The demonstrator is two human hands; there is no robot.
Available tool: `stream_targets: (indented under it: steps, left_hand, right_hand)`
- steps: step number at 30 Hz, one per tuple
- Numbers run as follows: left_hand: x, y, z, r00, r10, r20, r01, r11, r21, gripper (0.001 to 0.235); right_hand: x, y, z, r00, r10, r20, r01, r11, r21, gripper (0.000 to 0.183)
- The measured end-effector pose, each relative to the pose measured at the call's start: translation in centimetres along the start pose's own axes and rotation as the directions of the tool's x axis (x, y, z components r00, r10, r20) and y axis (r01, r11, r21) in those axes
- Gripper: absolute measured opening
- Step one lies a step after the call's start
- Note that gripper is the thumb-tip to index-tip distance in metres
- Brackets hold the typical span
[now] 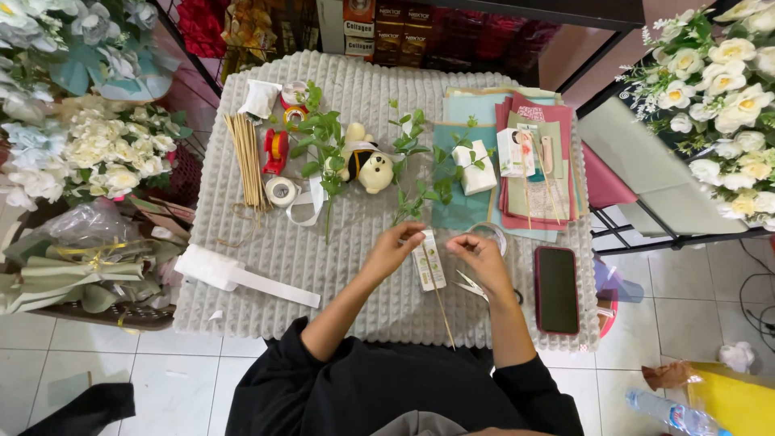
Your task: Applying tape to a small box and preparing product packaging at a design station
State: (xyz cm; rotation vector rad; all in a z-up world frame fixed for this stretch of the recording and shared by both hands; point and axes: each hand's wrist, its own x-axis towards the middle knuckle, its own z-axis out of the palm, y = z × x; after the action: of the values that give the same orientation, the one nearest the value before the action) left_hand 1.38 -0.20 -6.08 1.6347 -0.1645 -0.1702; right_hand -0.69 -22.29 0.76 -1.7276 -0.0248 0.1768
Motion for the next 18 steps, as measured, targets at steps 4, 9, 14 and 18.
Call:
stream_targets:
  steps: [4,9,14,18]
  left_hand:
    - [-1.7,3.0,1.6,0.988,-0.141,0.068,0.157,0.891,-0.426,0.040]
    - [-0.7,0.0,2.1,0.991,-0.011,-0.132,-0.002,0.995,-0.096,0.009]
    - [-2.1,3.2,1.7,0.960,0.223,-0.170,-0.189,0.962,0.197,0.008]
    - [-1.6,1.8,1.5,0.972,0.166,-0.169,-0.145,0.981,0.131,0.010]
  right_hand:
    - [-0.3,0.8,1.3,1.000,0.022,0.000,-0.022,0.995,0.098,0.018]
    - [-0.6,1.1,1.7,0.996,-0.092,0.000,0.092,0.994,-0.055,0.020]
    - [0.6,3.0,0.9,0.953,-0.277,-0.123,0.228,0.921,-0.316,0.030]
    - [0.5,0.0,1.8,0.999,-0.037,0.007,0.036,0.995,0.091,0.028]
